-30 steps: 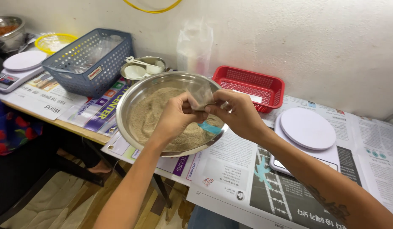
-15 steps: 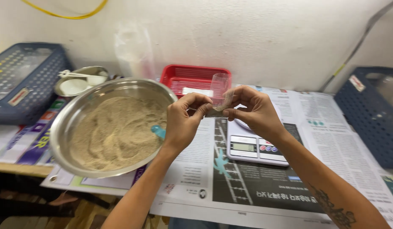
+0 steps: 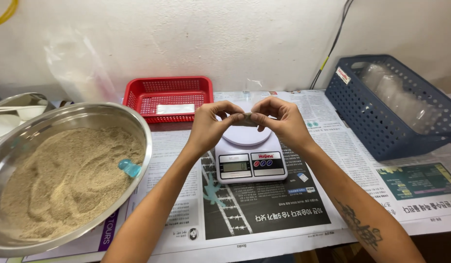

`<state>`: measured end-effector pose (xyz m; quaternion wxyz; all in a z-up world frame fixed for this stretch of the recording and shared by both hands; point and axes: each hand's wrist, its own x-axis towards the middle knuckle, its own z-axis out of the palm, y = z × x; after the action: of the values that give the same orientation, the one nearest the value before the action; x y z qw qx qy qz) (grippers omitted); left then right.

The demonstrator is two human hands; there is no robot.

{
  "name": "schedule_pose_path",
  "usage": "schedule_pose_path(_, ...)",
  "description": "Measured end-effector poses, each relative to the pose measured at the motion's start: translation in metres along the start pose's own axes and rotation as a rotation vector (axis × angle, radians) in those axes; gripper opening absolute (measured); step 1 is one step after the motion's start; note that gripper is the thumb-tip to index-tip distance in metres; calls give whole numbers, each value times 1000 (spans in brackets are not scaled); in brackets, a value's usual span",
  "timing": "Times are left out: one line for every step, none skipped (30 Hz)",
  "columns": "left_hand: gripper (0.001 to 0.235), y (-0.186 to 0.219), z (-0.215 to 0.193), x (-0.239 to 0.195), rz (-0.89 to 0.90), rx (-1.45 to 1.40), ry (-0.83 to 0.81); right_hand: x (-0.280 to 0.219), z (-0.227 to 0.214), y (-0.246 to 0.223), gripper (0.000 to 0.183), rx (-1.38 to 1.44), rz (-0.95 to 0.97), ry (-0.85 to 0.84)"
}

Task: Weighing and bagging powder using a digital scale and a small scoop.

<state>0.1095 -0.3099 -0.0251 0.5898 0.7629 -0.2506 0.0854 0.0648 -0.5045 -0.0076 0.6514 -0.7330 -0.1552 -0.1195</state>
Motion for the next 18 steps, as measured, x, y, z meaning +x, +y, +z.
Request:
schedule_pose_path(12, -1, 1, 3, -1, -2, -5, 2, -3, 4, 16, -1, 3, 4)
schedule_pose_path(11, -2, 3, 6, -3, -13, -20, 5, -7, 9, 12, -28, 4, 17)
schedule_pose_path(10, -3, 4, 10, -6, -22, -35, 8, -10, 14, 9, -53, 5, 28)
schedule_pose_path(10, -5, 3, 13, -7, -24, -38, 10, -12, 16, 9, -54, 7, 31)
schedule_pose_path(10, -8, 4, 16, -12, -7, -52, 11, -13, 18, 6, -64, 37, 39)
schedule_pose_path(13, -11, 4, 18, -17, 11, -65, 13, -14, 21, 7, -73, 67, 47)
schedule_pose_path(13, -15, 3, 19, -19, 10, -68, 13, -14, 22, 7, -73, 70, 49)
schedule_pose_path(11, -20, 3, 19, -30, 20, -66, 14, -14, 23, 7, -76, 80, 51)
schedule_pose_path(10, -24, 3, 19, -43, 31, -64, 15, -14, 25, 7, -79, 91, 52)
schedule_pose_path(10, -29, 4, 20, -47, 29, -66, 15, -14, 27, 7, -78, 96, 52)
schedule_pose_path(10, -33, 5, 20, -65, 34, -67, 16, -15, 30, 8, -70, 99, 54)
schedule_pose_path(11, -37, 5, 20, -82, 39, -68, 16, -15, 33, 10, -61, 102, 56)
schedule_pose_path(11, -40, 5, 19, -86, 39, -68, 17, -16, 36, 10, -61, 104, 54)
schedule_pose_path(12, -42, 4, 18, -86, 43, -80, 19, -17, 39, 13, -99, 99, 51)
schedule_pose_path(13, -44, 4, 18, -86, 48, -92, 20, -19, 41, 16, -137, 92, 48)
schedule_pose_path(13, -44, 4, 16, -88, 47, -92, 19, -20, 43, 16, -137, 95, 47)
schedule_pose_path(11, -45, 4, 15, -75, 78, -102, 17, -22, 45, 22, -164, 105, 52)
schedule_pose_path(9, -45, 5, 14, -61, 109, -111, 15, -23, 47, 28, -192, 115, 56)
